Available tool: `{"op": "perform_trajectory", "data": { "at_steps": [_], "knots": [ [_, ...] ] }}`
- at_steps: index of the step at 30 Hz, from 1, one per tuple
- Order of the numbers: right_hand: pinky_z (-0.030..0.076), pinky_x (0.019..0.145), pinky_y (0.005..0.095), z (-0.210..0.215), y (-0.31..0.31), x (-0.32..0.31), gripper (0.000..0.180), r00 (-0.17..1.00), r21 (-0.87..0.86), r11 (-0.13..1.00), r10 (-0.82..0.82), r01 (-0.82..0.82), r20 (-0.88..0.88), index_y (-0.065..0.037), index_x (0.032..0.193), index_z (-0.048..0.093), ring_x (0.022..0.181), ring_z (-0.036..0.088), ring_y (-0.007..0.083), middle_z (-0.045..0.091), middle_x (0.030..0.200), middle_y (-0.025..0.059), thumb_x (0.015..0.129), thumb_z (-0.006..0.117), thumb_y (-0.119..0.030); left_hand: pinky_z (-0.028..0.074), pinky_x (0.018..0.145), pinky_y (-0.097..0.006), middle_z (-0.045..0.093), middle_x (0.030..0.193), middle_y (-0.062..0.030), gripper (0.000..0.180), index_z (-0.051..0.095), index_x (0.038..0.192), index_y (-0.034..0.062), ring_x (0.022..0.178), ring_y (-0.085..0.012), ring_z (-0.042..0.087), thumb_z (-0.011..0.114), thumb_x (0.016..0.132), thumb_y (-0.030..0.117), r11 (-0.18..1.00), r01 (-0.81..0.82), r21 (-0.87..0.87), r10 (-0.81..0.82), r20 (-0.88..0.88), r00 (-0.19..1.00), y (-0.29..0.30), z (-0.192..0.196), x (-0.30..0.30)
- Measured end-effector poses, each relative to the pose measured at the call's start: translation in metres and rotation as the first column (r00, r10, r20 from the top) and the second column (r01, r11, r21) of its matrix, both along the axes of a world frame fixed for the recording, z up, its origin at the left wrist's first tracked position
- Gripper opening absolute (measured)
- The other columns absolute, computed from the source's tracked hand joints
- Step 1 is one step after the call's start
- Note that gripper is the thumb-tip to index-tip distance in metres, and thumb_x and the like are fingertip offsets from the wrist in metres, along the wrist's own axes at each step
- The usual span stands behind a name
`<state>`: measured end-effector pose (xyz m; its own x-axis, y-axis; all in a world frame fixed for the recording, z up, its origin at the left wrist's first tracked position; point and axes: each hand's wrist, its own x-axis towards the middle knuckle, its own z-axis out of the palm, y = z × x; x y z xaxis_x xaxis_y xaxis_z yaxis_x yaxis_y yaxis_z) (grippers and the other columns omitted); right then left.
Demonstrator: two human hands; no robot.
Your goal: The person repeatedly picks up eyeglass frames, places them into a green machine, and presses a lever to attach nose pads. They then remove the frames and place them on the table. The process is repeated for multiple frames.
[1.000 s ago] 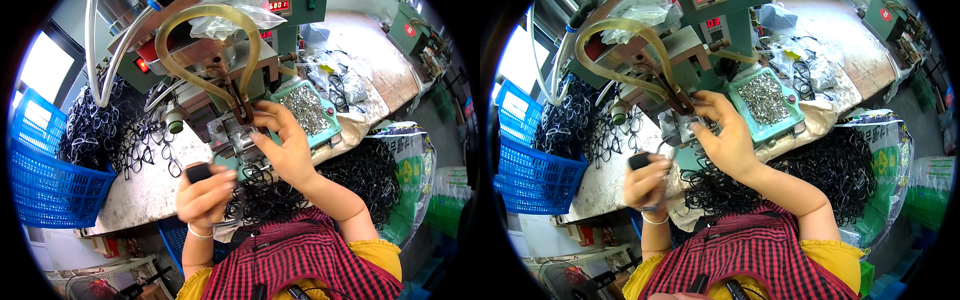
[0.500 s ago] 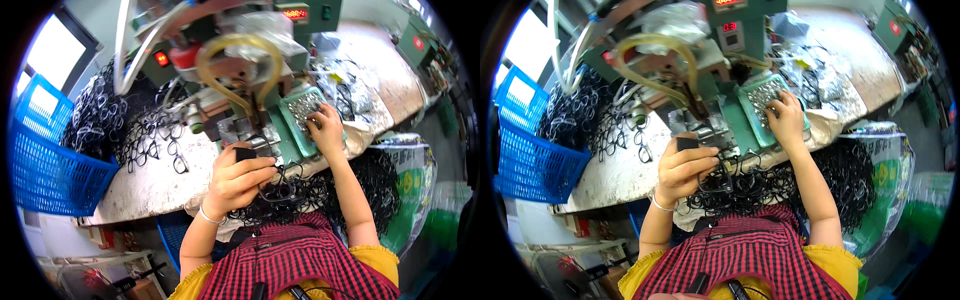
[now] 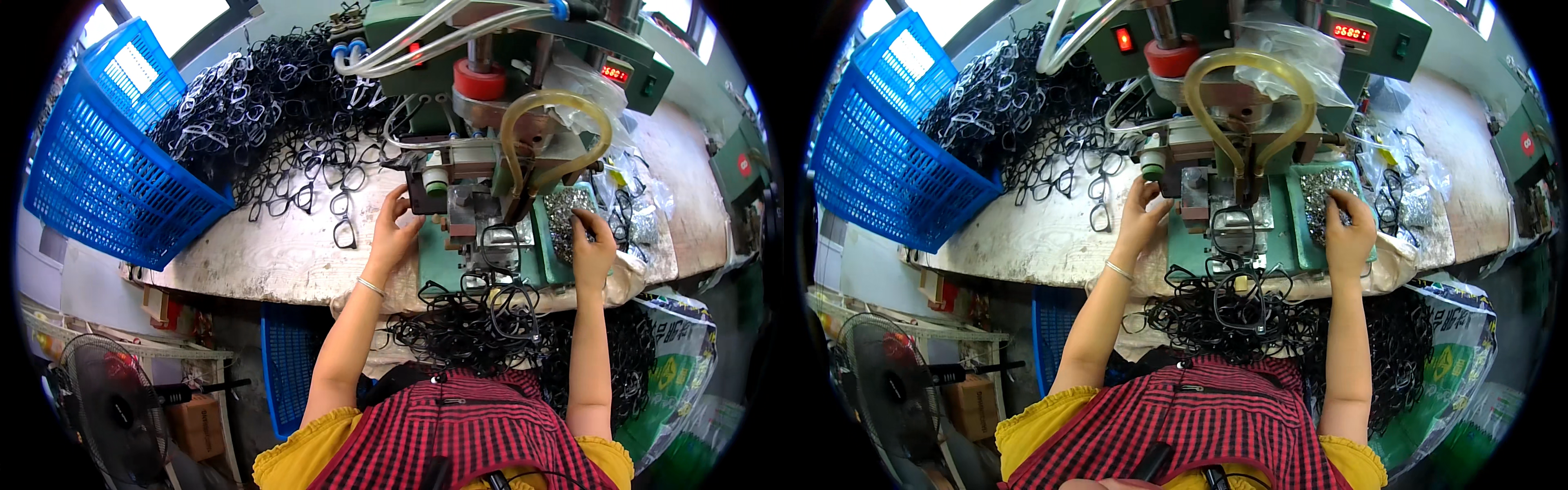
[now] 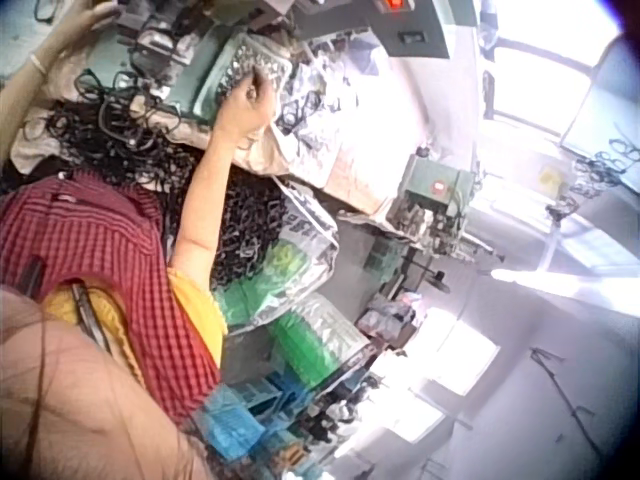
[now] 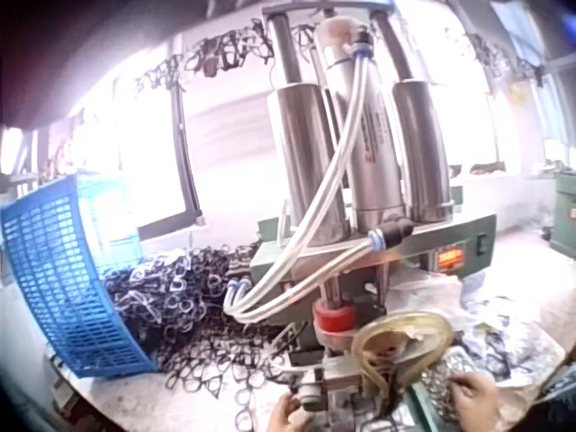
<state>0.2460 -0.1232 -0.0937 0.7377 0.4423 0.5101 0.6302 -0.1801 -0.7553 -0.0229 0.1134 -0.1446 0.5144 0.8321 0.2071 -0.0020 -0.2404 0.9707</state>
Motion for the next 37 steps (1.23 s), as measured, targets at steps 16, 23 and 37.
{"op": "perform_trajectory", "data": {
  "at_steps": [16,23,37],
  "knots": [
    [0.050,0.084,0.0275,-0.016,-0.055,0.002,0.014,0.993,-0.047,0.992,-0.115,0.117,0.039,0.000,0.102,0.074,0.092,0.066,0.0120,0.073,0.099,0.0059,0.088,0.071,-0.002,0.049,0.090,-0.035,0.065,0.105,-0.0129,0.040,0.058,0.122,-0.0018,0.097,-0.0255,0.062,0.073,0.085,0.003,0.942,-0.068,0.330,0.098,-0.076,0.992,0.014,-0.023,0.015],
    [0.050,0.086,0.0319,0.045,-0.040,-0.049,0.013,0.988,0.088,0.987,0.141,-0.135,-0.062,0.000,0.094,0.074,0.092,0.067,0.0205,0.072,0.095,0.0092,0.082,0.071,0.002,0.048,0.089,-0.034,0.063,0.105,-0.0138,0.035,0.056,0.119,-0.0023,0.096,-0.0250,0.060,0.071,0.087,0.001,0.928,-0.082,0.364,0.101,-0.033,0.994,0.006,-0.015,0.015],
    [0.048,0.093,0.0280,0.063,0.038,-0.082,0.045,0.707,0.467,0.799,0.576,-0.379,-0.411,0.000,0.125,0.055,0.095,0.065,0.0119,0.068,0.102,0.0072,0.083,0.071,0.000,0.047,0.095,-0.035,0.063,0.113,-0.0132,0.039,0.053,0.124,-0.0025,0.104,-0.0259,0.062,0.069,0.088,0.000,0.938,-0.023,0.345,0.055,-0.084,0.995,0.015,-0.012,0.024]
  ]
}}
